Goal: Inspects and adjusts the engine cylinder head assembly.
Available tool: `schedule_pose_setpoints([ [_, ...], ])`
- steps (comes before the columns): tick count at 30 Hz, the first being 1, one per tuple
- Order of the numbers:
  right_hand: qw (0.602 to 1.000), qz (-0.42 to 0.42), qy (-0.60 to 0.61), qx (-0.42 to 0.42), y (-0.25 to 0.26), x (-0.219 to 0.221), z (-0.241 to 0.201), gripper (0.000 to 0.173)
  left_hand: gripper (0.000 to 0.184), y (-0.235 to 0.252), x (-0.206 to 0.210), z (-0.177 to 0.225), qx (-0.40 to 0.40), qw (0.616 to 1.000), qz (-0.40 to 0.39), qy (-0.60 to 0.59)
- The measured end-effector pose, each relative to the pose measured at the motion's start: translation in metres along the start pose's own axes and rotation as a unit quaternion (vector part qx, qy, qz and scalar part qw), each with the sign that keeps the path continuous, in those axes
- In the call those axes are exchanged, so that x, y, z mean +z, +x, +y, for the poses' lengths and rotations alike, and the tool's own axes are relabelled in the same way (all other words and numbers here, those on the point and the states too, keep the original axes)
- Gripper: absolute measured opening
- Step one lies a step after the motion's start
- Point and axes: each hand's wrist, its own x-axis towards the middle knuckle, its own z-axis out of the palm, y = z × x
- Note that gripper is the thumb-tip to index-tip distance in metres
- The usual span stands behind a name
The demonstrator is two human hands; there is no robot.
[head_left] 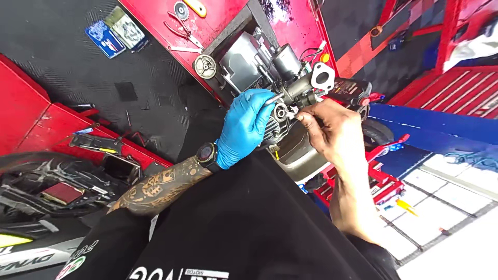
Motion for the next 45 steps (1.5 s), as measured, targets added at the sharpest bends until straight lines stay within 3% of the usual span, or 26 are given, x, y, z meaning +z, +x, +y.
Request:
schedule_pose_setpoints([
  [6, 1.000, -0.010, -0.027, -0.005, 0.005, -0.007, 0.002, 0.036, 0.023, 0.010, -0.024, 0.012, 0.024, 0.993, -0.043, 0.104],
  [14, 0.999, -0.032, -0.013, 0.007, 0.008, -0.008, 0.009, 0.042, 0.029, 0.017, -0.038, 0.034, 0.044, 0.943, -0.203, 0.260],
  [22, 1.000, -0.015, 0.013, 0.017, 0.004, -0.002, 0.012, 0.043, 0.020, 0.014, -0.018, 0.022, 0.149, 0.952, -0.149, 0.220],
  [28, 0.999, -0.006, 0.024, 0.029, 0.003, 0.001, 0.013, 0.042, 0.018, 0.014, -0.006, 0.012, 0.176, 0.953, -0.131, 0.210],
  [37, 0.999, 0.005, 0.017, 0.030, 0.001, 0.000, 0.013, 0.043, 0.018, 0.022, -0.013, 0.010, 0.215, 0.936, -0.182, 0.210],
  [45, 0.998, -0.010, -0.030, 0.048, 0.002, -0.004, 0.015, 0.055, 0.019, 0.048, -0.023, 0.014, 0.218, 0.911, -0.292, 0.191],
])
